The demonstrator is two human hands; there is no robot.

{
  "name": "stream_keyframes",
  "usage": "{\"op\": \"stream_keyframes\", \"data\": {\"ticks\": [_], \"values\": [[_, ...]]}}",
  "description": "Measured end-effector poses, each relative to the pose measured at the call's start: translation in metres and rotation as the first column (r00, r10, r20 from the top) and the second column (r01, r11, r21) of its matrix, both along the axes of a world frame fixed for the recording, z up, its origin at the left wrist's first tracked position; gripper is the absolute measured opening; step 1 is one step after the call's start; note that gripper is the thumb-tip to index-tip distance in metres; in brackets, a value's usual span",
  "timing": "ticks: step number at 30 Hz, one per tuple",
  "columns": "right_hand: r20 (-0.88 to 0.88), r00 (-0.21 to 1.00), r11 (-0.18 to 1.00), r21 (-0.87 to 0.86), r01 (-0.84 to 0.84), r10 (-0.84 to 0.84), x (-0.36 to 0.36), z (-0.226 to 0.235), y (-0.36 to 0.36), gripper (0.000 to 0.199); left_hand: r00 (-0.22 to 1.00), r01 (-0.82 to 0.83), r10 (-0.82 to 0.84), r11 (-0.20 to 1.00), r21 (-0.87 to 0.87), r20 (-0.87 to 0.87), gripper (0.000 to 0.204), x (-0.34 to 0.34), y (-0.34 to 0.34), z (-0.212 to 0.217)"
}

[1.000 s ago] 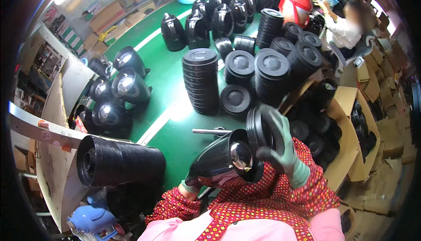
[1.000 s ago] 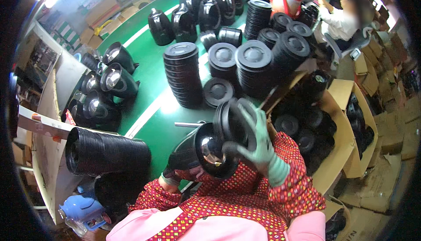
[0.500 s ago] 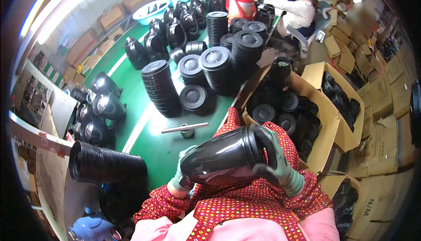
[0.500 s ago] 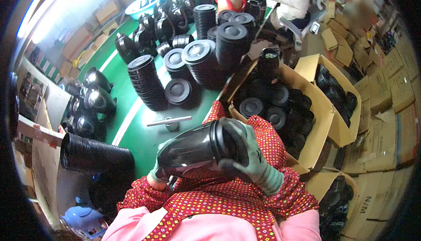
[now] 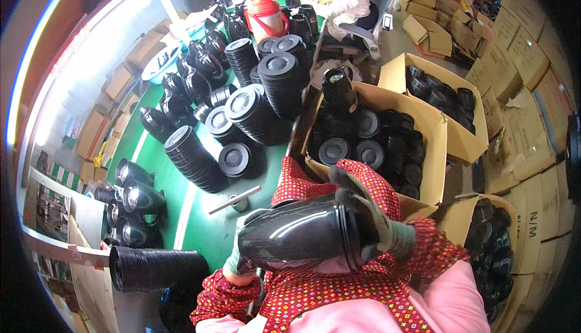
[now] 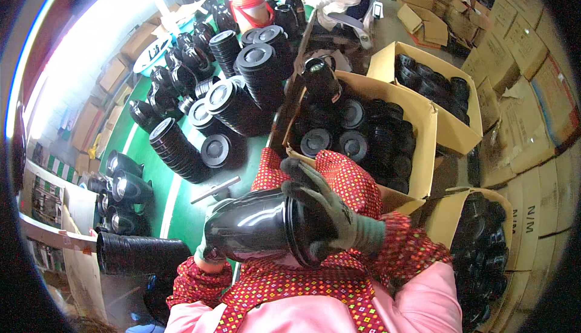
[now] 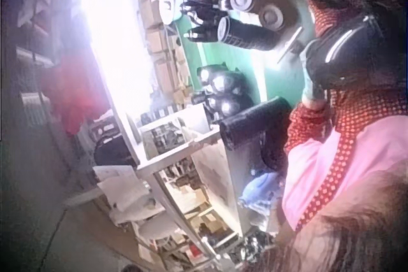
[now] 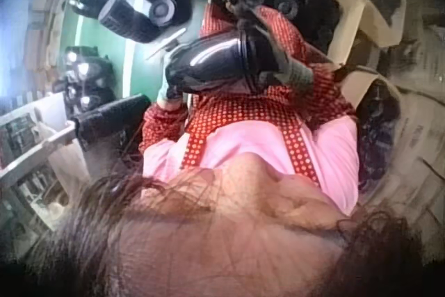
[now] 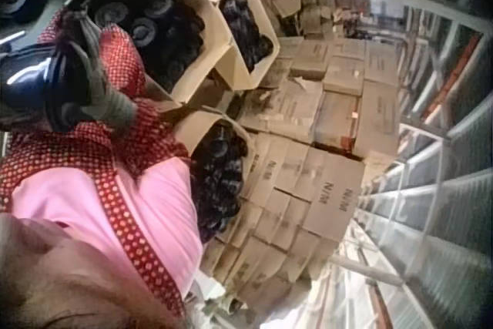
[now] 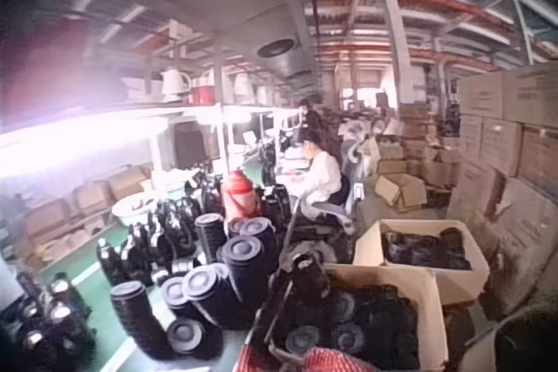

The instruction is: The person repeatedly picks up black cylindrical objects and circular lids from a green table, inserts the lids into the cylinders, and places the assembled units into a cardboard box. The person uses a metal tool to press the lids into place. Another person is visible in the background performing similar work.

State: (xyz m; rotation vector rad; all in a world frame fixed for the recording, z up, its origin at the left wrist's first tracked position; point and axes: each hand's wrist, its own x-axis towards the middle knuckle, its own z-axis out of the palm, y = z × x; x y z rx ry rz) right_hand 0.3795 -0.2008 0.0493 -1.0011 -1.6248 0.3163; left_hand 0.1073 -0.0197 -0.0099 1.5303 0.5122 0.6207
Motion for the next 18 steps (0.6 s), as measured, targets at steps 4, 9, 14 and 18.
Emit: {"op": "stream_keyframes", "data": {"ticks": [4,9,14,18], "values": [[-0.858,0.47,0.711,-0.462,-0.53,-0.207,-0.003,-0.022,0.005,0.079,0.967,-0.22,0.255,0.874,0.434,-0.023,0.041,0.006,-0.01,0.067],[-0.622,0.716,0.791,-0.589,-0.162,-0.317,0.001,-0.042,-0.008,0.064,0.981,-0.114,0.166,0.909,0.402,-0.098,0.035,0.008,-0.002,0.064],[-0.522,0.852,1.0,-0.018,0.022,-0.028,-0.029,-0.004,-0.007,0.065,0.994,-0.095,0.079,0.964,0.249,0.07,0.038,0.003,-0.006,0.033],[-0.857,0.459,0.816,-0.429,-0.388,-0.233,-0.022,-0.043,-0.015,0.076,1.0,0.013,-0.004,0.938,0.346,-0.026,0.047,0.031,-0.025,0.128]]}}
